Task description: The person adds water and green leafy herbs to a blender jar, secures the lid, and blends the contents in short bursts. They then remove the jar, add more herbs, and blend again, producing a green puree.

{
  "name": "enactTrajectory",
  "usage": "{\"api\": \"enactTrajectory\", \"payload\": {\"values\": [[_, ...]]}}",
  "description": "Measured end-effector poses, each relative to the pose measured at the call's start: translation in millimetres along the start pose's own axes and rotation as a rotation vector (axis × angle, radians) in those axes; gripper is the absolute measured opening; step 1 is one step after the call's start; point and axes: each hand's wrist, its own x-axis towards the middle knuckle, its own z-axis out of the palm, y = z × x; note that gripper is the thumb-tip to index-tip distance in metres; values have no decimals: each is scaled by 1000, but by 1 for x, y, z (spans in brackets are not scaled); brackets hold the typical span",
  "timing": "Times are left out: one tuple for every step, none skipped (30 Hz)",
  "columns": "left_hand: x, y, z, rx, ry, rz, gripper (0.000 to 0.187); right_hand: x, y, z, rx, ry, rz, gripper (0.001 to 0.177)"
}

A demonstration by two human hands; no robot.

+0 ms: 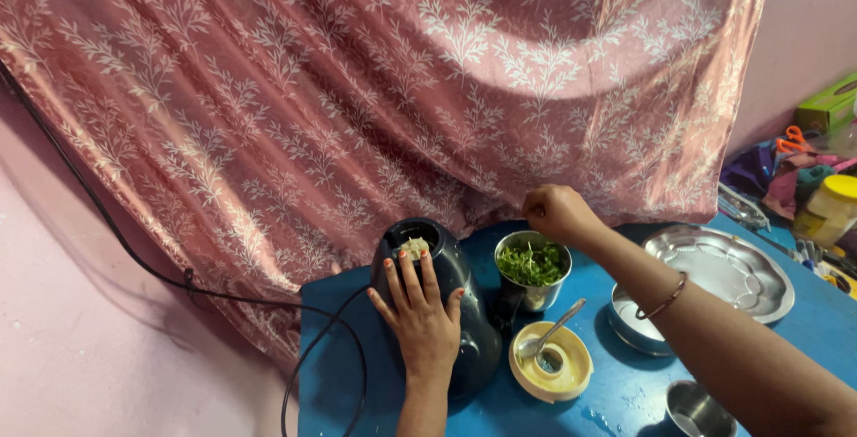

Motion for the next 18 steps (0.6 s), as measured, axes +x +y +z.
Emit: {"api": "enactTrajectory", "payload": {"values": [[-1, 0, -1, -1, 5, 1, 82, -6, 0, -2, 39, -1, -24, 24], [-1, 0, -1, -1, 10, 1, 82, -14, 1, -4, 52, -14, -90, 29], [-2, 0, -2, -4, 13, 4, 82, -27, 3, -7, 65, -28, -151, 35], [-3, 0, -3, 5, 1, 6, 82, -37, 5, -7, 78, -41, -213, 42], [-2, 0, -3, 13, -4, 4, 82, -47, 8, -6, -56, -107, -50, 31], [-1, 0, -3, 21, -9, 1, 82, -63, 12, -4, -190, -171, 112, 23], [0, -1, -4, 17, 0, 3, 81, -78, 16, -1, -324, -236, 274, 18], [0, -1, -4, 13, 9, 5, 80, -90, 19, 6, -303, -280, 231, 19], [-1, -1, -5, 6, 13, 10, 79, -105, 22, 14, -280, -324, 193, 20], [-1, 0, -5, 8, 12, 5, 79, -118, 25, 23, -257, -368, 156, 22], [-1, 0, -4, 8, 15, 3, 80, -128, 27, 32, -232, -337, 104, 29], [0, 0, -4, 8, 18, 0, 80, -136, 27, 42, -208, -306, 52, 36], [0, 1, -4, 7, 19, -2, 79, -140, 28, 50, -186, -275, -4, 44], [1, 1, -4, 6, 20, -4, 79, -142, 29, 55, -218, -318, 34, 42], [0, 1, -4, 5, 17, -5, 79, -146, 28, 61, -247, -362, 74, 40], [0, 1, -4, 8, 13, -5, 79, -151, 27, 65, -275, -406, 115, 38], [-1, 1, -4, 11, 10, -5, 79, -155, 26, 67, -284, -411, 119, 38], [-1, 1, -4, 14, 7, -5, 79, -157, 25, 68, -292, -417, 122, 38]]}}
